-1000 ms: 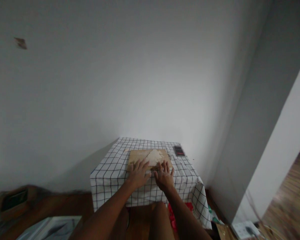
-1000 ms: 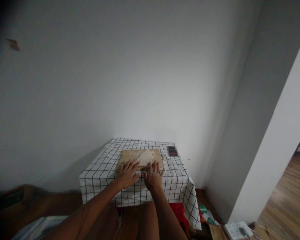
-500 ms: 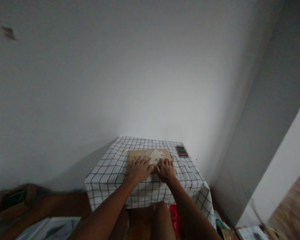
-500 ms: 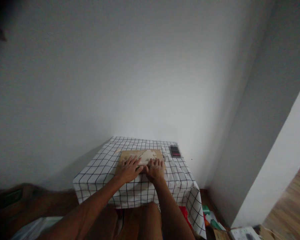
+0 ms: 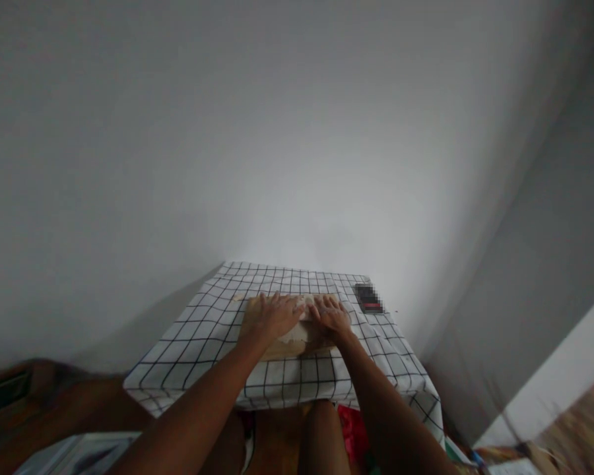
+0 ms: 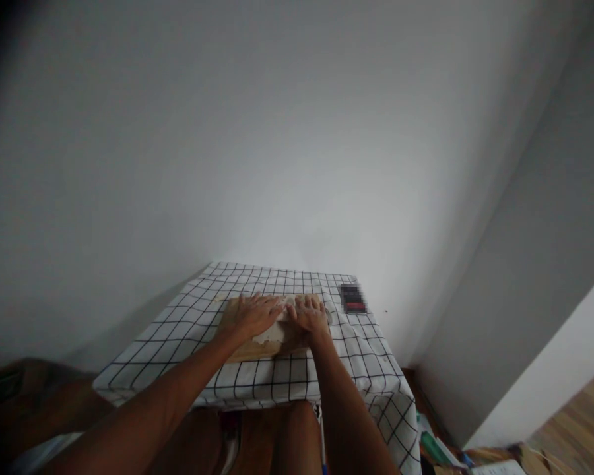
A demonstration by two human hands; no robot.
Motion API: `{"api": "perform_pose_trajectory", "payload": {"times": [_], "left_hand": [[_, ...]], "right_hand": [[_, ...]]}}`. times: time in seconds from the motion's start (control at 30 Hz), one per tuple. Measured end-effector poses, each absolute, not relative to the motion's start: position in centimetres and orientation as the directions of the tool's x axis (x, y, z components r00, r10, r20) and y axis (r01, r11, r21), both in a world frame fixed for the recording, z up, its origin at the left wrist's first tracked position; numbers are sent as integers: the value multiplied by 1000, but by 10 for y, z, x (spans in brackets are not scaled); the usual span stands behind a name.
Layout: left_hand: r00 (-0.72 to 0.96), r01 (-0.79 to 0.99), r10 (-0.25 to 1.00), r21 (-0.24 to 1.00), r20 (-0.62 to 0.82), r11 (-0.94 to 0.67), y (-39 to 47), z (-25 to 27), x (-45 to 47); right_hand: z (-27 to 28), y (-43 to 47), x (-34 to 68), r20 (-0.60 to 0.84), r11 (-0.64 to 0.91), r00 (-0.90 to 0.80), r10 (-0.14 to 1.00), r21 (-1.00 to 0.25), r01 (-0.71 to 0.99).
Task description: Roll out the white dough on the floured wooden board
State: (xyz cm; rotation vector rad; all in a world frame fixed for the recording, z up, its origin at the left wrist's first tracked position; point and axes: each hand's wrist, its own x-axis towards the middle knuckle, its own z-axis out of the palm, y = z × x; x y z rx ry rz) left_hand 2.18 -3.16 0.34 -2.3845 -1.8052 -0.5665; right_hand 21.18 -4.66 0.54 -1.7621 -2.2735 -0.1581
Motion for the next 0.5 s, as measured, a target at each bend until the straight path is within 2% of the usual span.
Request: {"api": "perform_pose_trajectory", "payload": {"times": [0.17,0.33,0.4,0.5], "left_hand": [[266,950,909,70,320,-303,-1,5,24],[277,937,882,95,381,-335,33,3,27],[269,936,873,101,408,-336,45,5,31],[227,945,900,137,371,-296,64,11,36]], "right_hand": [[7,-12,211,212,246,-217,953,-121,962],[6,29,213,179,222,-190,965,-184,957],[6,44,214,198,212,-172,965,-206,955],[7,62,216,255,231,-176,951,-207,951]]}}
